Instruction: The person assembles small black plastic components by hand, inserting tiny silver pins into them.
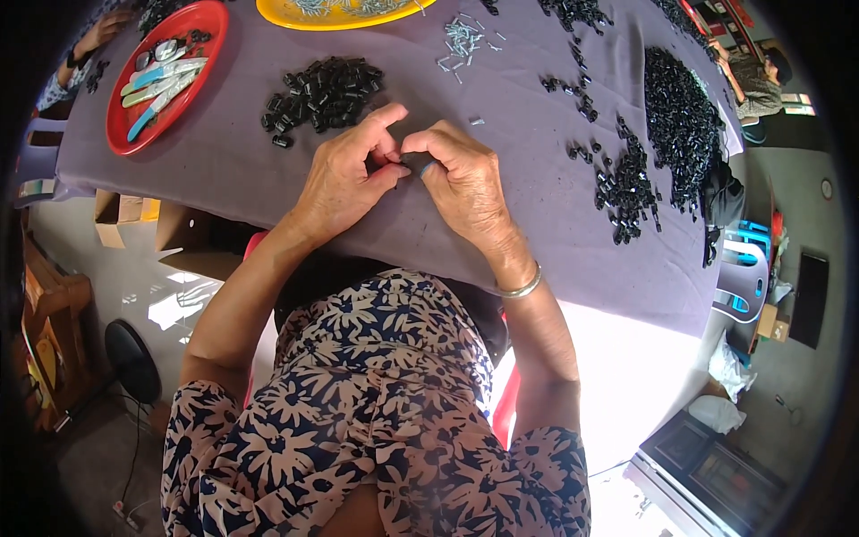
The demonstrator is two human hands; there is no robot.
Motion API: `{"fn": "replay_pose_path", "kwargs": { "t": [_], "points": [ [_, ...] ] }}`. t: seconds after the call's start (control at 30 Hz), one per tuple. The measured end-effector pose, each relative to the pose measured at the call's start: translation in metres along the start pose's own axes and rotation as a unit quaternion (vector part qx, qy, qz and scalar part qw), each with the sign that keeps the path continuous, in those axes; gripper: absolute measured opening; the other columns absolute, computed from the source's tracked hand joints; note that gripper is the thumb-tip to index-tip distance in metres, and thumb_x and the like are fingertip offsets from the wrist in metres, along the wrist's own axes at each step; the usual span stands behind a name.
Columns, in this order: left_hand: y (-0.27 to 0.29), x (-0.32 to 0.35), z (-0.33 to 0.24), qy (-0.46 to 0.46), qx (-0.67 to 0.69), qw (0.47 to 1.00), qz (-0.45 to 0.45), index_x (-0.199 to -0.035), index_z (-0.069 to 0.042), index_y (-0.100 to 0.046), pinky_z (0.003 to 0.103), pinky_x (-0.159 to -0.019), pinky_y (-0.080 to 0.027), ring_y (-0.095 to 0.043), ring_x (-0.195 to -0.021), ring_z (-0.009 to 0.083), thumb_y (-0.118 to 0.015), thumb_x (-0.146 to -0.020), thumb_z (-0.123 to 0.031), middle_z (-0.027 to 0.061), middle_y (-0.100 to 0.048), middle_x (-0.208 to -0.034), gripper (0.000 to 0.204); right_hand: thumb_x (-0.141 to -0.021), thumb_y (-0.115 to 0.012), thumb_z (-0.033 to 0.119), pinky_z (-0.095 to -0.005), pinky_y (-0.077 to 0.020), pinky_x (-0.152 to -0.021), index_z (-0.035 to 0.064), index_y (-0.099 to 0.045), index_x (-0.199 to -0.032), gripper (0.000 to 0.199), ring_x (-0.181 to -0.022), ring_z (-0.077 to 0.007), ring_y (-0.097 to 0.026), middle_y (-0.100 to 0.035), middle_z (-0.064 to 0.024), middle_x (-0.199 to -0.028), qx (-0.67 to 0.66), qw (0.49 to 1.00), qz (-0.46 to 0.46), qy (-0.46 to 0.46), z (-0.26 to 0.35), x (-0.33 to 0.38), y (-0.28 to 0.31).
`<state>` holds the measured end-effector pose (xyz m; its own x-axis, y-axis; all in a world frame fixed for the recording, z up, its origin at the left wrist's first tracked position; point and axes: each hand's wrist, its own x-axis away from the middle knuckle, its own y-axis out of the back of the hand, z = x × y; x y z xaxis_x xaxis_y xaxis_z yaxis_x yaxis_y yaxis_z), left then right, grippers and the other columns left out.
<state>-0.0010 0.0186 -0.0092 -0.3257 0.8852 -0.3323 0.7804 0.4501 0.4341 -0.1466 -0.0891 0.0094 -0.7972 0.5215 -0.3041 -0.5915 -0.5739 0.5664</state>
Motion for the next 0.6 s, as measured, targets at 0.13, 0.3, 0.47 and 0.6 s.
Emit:
{"fn": "replay_pose_path", "kwargs": {
  "t": [0.13,0.3,0.47,0.6],
  "points": [
    [-0.0017,0.0000,0.0029,-0.012,-0.010,1.000,-0.007,-0.131,-0.008,-0.051,0.039,-0.069,-0.052,-0.066,-0.076,0.0270,-0.072,-0.074,0.000,0.0073,-0.066,-0.083,0.061,-0.082,-0.060,-0.013,-0.0264,-0.0501,-0.073,-0.0001,-0.067,-0.096,0.020,-0.080,-0.0160,-0.064,-0.066,-0.0064,-0.088,0.003,1.000,-0.009,0.009,-0.0003,0.0015,-0.0012],
    [-0.0016,0.0008,0.0023,-0.002,0.007,1.000,-0.010,-0.134,-0.010,-0.050,0.032,-0.071,-0.053,-0.062,-0.072,0.0181,-0.072,-0.073,0.008,0.0064,-0.062,-0.081,0.067,-0.083,-0.060,-0.013,-0.0264,-0.0501,-0.073,0.0006,-0.067,-0.097,0.021,-0.079,-0.0169,-0.064,-0.066,-0.0067,-0.088,0.006,1.000,-0.014,0.022,0.0008,0.0036,-0.0021],
    [-0.0023,0.0018,0.0031,-0.001,0.014,1.000,-0.013,-0.134,-0.009,-0.050,0.031,-0.070,-0.053,-0.061,-0.071,0.0177,-0.072,-0.073,0.009,0.0060,-0.061,-0.080,0.068,-0.081,-0.061,-0.013,-0.0271,-0.0501,-0.071,0.0017,-0.067,-0.097,0.022,-0.078,-0.0180,-0.064,-0.065,-0.0066,-0.086,0.036,0.999,-0.014,0.020,0.0037,0.0027,-0.0036],
    [-0.0044,-0.0027,0.0000,-0.002,0.013,1.000,-0.002,-0.135,-0.008,-0.051,0.030,-0.070,-0.052,-0.059,-0.071,0.0164,-0.069,-0.074,0.011,0.0054,-0.059,-0.078,0.067,-0.068,-0.052,-0.017,-0.0364,-0.0504,-0.066,0.0031,-0.066,-0.095,0.037,-0.074,-0.0300,-0.063,-0.063,-0.0111,-0.084,0.030,0.998,-0.041,0.040,0.0050,0.0025,-0.0049]
  ]
}}
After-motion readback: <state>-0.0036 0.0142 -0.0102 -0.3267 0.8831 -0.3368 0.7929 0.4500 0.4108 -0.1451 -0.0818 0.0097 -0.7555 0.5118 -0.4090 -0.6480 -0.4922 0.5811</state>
